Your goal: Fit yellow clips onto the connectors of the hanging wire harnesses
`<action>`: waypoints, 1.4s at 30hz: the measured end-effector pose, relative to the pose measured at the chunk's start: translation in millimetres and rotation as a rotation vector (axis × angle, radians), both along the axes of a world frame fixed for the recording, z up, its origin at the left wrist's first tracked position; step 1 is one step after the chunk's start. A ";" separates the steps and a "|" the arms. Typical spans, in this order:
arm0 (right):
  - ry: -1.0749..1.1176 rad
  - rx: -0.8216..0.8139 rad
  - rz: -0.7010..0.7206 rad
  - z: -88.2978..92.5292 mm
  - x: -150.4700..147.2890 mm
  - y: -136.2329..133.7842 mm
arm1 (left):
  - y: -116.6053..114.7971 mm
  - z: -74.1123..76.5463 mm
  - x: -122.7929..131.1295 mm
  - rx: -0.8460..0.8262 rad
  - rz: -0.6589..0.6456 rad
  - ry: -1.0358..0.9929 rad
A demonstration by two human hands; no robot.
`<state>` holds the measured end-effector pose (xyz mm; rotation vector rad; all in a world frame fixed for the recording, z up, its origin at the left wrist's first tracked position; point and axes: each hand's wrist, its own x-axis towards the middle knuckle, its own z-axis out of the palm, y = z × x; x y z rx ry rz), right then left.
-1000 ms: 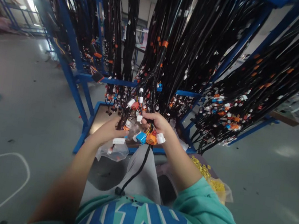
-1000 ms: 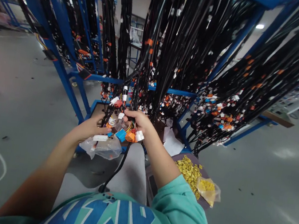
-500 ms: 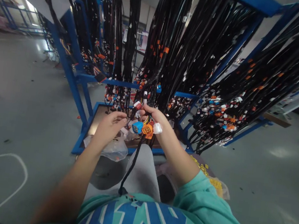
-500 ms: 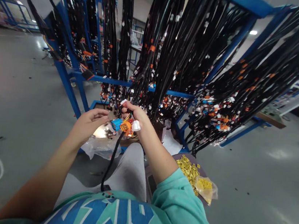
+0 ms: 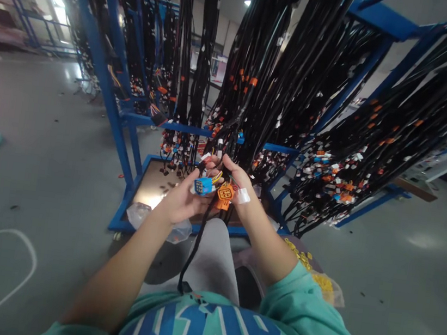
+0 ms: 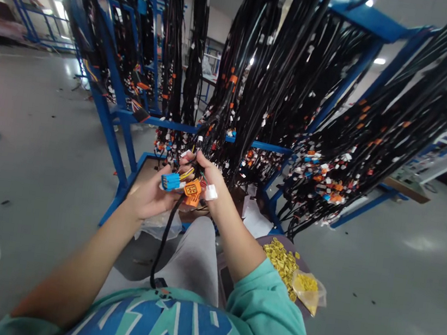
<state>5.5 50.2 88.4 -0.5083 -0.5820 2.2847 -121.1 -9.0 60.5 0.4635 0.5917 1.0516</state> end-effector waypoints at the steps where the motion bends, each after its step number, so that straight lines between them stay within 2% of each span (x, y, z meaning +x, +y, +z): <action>1: 0.003 0.002 -0.009 -0.1 -0.1 -0.7 | -0.4 0.6 0.9 0.001 -0.026 -0.029; 4: 0.004 -0.004 -0.029 -0.9 -0.2 -1.6 | -3.7 3.8 4.6 -0.006 -0.072 -0.058; 7: 0.011 0.019 -0.037 -5.1 2.5 -0.5 | -7.6 4.5 8.7 -0.051 -0.056 0.004; 11: -0.041 0.079 0.017 -15.3 15.3 1.1 | -8.9 -7.5 11.2 -0.071 -0.029 0.109; 14: -0.091 0.093 0.066 -21.4 31.3 1.4 | -5.8 -20.3 7.7 -0.041 0.057 0.214; 17: -0.082 0.136 0.045 -25.9 47.1 1.9 | -1.0 -26.8 2.1 -0.025 0.171 0.353; 24: -0.078 0.202 0.037 -32.7 66.3 4.2 | 8.2 -22.7 1.4 0.126 0.193 0.540; 32: -0.122 0.220 0.020 -31.3 64.9 5.3 | 15.8 -21.0 -0.7 0.096 0.214 0.568; 42: -0.139 0.194 -0.009 -32.0 57.3 5.6 | 13.8 -22.9 -11.8 0.095 0.234 0.580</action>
